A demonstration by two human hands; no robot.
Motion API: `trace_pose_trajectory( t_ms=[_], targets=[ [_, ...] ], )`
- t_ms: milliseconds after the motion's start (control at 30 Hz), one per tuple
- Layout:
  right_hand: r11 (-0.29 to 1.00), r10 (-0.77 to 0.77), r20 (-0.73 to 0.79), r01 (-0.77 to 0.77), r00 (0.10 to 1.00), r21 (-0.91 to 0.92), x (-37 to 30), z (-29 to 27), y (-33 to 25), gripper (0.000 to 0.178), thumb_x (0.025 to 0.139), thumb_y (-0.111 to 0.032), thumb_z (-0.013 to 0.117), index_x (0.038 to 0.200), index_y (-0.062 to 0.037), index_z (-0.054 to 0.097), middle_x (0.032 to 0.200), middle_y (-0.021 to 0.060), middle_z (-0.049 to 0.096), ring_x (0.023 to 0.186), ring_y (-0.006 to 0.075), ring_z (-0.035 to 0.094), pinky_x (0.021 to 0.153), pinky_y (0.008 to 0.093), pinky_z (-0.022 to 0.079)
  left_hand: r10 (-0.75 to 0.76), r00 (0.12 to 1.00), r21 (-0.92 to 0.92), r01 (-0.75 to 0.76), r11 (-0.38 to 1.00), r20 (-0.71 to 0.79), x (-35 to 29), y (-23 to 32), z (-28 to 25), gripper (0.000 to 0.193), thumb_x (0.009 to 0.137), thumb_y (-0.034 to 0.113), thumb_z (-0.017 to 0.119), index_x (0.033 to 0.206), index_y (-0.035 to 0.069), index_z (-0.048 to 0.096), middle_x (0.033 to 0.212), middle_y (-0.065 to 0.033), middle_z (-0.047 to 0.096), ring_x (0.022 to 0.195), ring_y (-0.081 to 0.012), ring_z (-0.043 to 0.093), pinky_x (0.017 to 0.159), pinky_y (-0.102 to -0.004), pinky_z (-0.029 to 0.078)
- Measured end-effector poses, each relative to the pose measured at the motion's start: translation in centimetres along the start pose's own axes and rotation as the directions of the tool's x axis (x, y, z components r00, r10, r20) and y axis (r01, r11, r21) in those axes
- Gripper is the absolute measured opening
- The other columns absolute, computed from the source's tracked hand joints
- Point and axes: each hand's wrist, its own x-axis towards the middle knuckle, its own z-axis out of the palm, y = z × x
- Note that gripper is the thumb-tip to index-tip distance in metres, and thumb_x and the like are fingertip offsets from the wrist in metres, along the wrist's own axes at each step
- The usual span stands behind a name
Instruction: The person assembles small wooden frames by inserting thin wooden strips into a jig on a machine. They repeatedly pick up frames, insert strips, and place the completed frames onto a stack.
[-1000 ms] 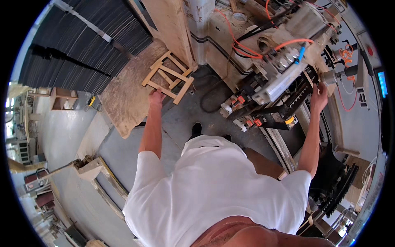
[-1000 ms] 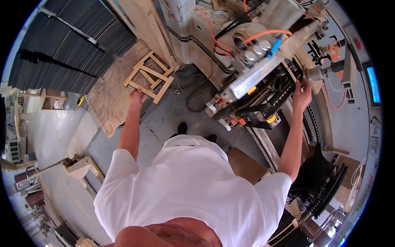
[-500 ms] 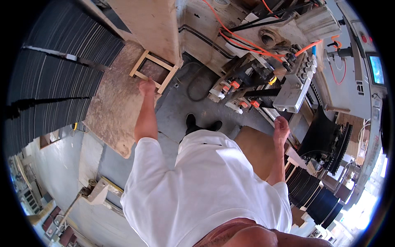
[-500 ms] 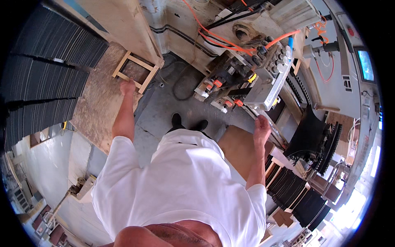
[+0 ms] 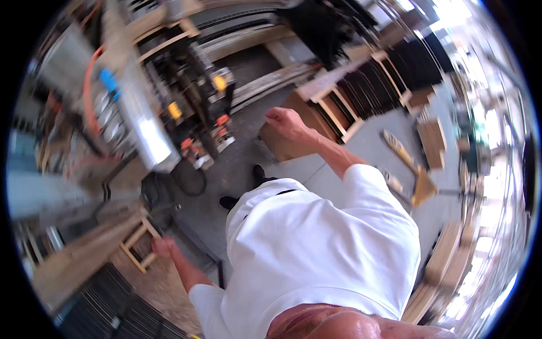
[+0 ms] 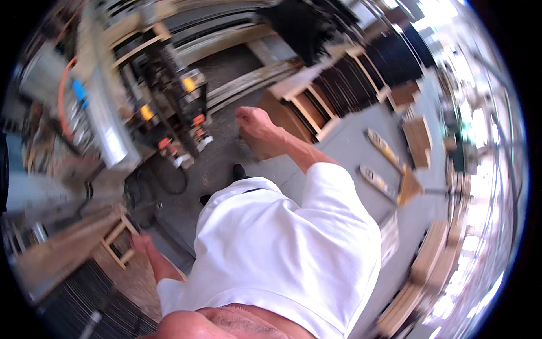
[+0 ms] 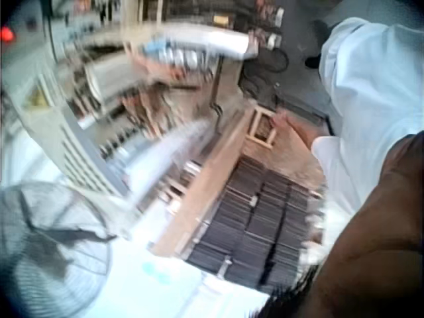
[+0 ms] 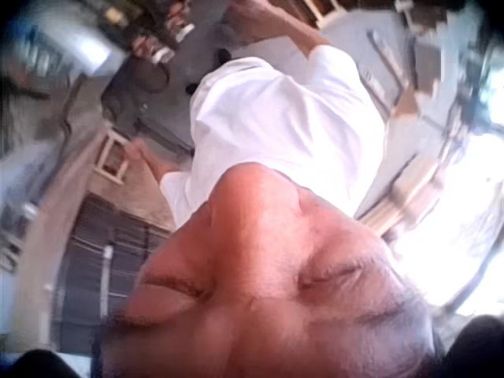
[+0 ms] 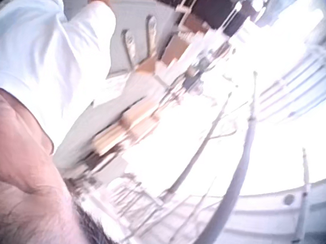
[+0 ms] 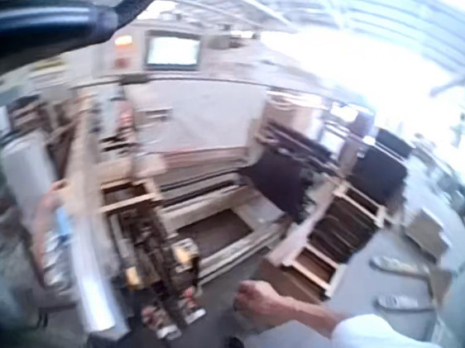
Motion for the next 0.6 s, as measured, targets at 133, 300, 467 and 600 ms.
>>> trace_pose_trajectory(
  t_ms=[133, 300, 467, 600],
  targets=[
    [0.998, 0.016, -0.278, -0.03, 0.96, -0.048, -1.7, -6.7, 5.8, 0.025, 0.085, -0.017, 0.066, 0.109, -0.0073, 0.065, 0.095, 0.0127, 0.068, 0.086, 0.0262, 0.066, 0.076, 0.0361, 0.053, -0.15, 0.989, 0.081, 0.151, 0.985, -0.017, -0.6, 2.8, -1.4, 0.052, 0.074, 0.038, 0.069, 0.112, 0.004, 0.058, 0.111, -0.0147, 0.06, 0.105, -0.0333, 0.059, 0.09, -0.0496, 0.044],
    [0.853, -0.268, -0.613, -0.112, 0.744, -0.509, -3.0, -20.8, 13.7, 0.021, 0.079, -0.013, 0.068, 0.098, -0.0067, 0.065, 0.1, 0.0114, 0.066, 0.093, 0.0309, 0.062, 0.081, 0.0403, 0.05, -0.288, 0.957, 0.002, 0.288, 0.958, 0.04, -1.3, 6.8, -5.0, 0.072, 0.077, 0.049, 0.068, 0.127, 0.002, 0.049, 0.127, -0.0203, 0.052, 0.118, -0.0367, 0.051, 0.094, -0.0526, 0.042],
    [0.916, 0.212, -0.493, -0.347, 0.844, -0.2, -4.7, -26.9, 17.1, 0.025, 0.079, -0.029, 0.072, 0.091, -0.0078, 0.065, 0.086, 0.0124, 0.067, 0.083, 0.032, 0.064, 0.072, 0.0402, 0.052, 0.016, 0.999, -0.436, 0.007, 0.9, 0.05, -6.7, 15.7, -4.9, 0.053, 0.085, 0.034, 0.064, 0.117, -0.009, 0.057, 0.121, -0.0255, 0.059, 0.114, -0.0382, 0.056, 0.098, -0.0438, 0.043],
    [0.789, 0.291, -0.107, -0.302, 0.951, -0.535, -8.1, -18.4, 19.4, 0.035, 0.074, -0.036, 0.075, 0.087, -0.0086, 0.06, 0.085, 0.0141, 0.064, 0.084, 0.035, 0.062, 0.069, 0.0452, 0.049, 0.309, 0.916, -0.788, 0.013, 0.616, 0.256, -13.0, 28.7, -9.1, 0.035, 0.085, 0.018, 0.069, 0.113, -0.003, 0.061, 0.105, -0.0144, 0.067, 0.097, -0.0188, 0.064, 0.087, -0.0313, 0.049]
  ],
)
